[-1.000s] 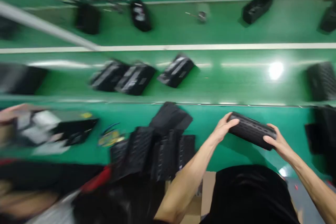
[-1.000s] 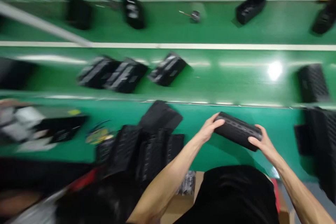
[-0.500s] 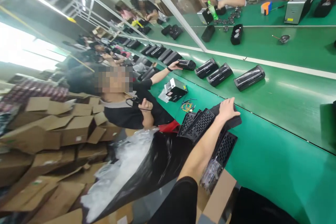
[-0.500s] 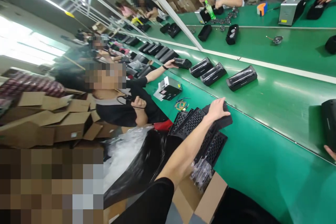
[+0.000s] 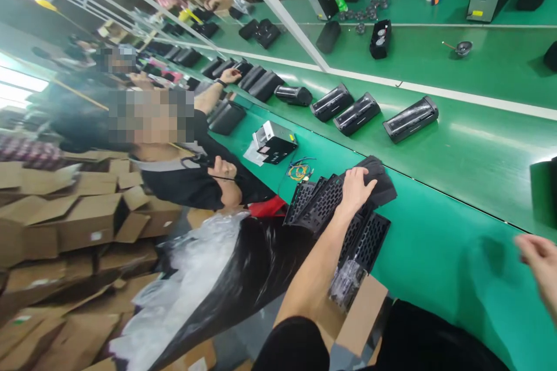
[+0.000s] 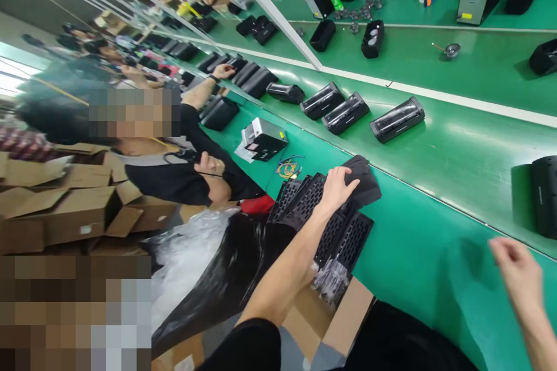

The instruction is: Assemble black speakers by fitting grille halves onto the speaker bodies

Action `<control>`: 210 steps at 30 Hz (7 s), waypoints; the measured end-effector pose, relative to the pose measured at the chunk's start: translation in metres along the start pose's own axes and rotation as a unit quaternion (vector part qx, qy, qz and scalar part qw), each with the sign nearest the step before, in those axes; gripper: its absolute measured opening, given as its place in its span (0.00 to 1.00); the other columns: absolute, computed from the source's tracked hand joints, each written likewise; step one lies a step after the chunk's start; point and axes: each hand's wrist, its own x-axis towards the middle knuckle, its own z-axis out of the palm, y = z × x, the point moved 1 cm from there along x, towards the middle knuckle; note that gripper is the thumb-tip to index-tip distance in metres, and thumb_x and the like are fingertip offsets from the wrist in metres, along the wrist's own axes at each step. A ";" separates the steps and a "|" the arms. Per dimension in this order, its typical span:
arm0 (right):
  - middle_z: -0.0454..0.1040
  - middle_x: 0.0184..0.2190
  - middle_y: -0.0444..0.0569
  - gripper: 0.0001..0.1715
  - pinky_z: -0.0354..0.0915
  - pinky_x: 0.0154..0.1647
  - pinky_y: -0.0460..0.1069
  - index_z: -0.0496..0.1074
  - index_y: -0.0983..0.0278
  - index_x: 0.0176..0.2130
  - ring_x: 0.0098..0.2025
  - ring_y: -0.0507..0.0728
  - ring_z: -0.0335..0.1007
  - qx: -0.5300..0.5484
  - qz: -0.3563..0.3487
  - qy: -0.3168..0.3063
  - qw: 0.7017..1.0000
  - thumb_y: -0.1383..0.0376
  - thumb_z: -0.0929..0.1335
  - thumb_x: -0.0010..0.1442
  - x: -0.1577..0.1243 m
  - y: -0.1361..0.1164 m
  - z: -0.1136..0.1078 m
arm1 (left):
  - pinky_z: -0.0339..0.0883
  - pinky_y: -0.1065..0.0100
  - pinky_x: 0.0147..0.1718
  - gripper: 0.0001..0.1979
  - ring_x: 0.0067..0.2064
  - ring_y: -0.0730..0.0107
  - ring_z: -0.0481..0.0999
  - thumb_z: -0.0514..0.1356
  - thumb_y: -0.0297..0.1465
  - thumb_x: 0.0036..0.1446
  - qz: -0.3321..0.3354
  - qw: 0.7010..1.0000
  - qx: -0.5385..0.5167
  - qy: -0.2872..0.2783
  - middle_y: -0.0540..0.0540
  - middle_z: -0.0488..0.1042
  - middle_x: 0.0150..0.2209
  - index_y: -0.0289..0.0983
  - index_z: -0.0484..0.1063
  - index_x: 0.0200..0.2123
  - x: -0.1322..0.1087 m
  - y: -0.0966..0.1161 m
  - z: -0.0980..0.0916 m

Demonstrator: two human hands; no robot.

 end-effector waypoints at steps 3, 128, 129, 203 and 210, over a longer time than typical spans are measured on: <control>0.82 0.31 0.53 0.24 0.76 0.43 0.65 0.78 0.57 0.34 0.35 0.68 0.80 -0.004 -0.066 -0.172 0.983 0.41 0.70 0.50 -0.022 -0.061 0.104 | 0.67 0.49 0.57 0.04 0.53 0.49 0.73 0.64 0.31 0.63 0.001 0.999 -0.017 0.032 0.39 0.77 0.46 0.40 0.73 0.41 -0.053 0.000 0.000; 0.74 0.25 0.46 0.31 0.64 0.30 0.51 0.70 0.60 0.31 0.26 0.57 0.66 -0.012 -0.045 0.005 0.999 0.36 0.72 0.48 -0.048 0.023 0.063 | 0.76 0.57 0.49 0.11 0.45 0.55 0.81 0.60 0.31 0.60 -0.089 0.995 0.033 0.016 0.42 0.81 0.42 0.42 0.78 0.46 -0.206 -0.092 0.027; 0.73 0.24 0.45 0.33 0.64 0.28 0.51 0.70 0.60 0.33 0.25 0.56 0.66 0.010 -0.033 0.002 0.999 0.35 0.72 0.47 -0.047 0.024 0.063 | 0.76 0.58 0.47 0.11 0.42 0.57 0.81 0.60 0.33 0.60 -0.082 0.996 0.019 0.015 0.43 0.80 0.40 0.42 0.78 0.45 -0.205 -0.094 0.024; 0.76 0.28 0.42 0.28 0.62 0.29 0.47 0.74 0.61 0.38 0.27 0.52 0.68 0.337 0.130 -0.133 0.923 0.46 0.81 0.48 -0.118 0.063 0.007 | 0.61 0.75 0.20 0.27 0.22 0.75 0.69 0.73 0.53 0.49 -0.121 0.781 -0.455 -0.410 0.56 0.71 0.25 0.38 0.72 0.39 -0.193 0.106 0.138; 0.74 0.28 0.41 0.27 0.62 0.29 0.47 0.74 0.61 0.38 0.27 0.52 0.67 0.348 0.129 -0.135 0.919 0.48 0.80 0.49 -0.119 0.059 0.007 | 0.66 0.74 0.28 0.27 0.28 0.74 0.72 0.75 0.51 0.49 -0.137 0.765 -0.483 -0.403 0.53 0.74 0.30 0.37 0.75 0.40 -0.192 0.104 0.135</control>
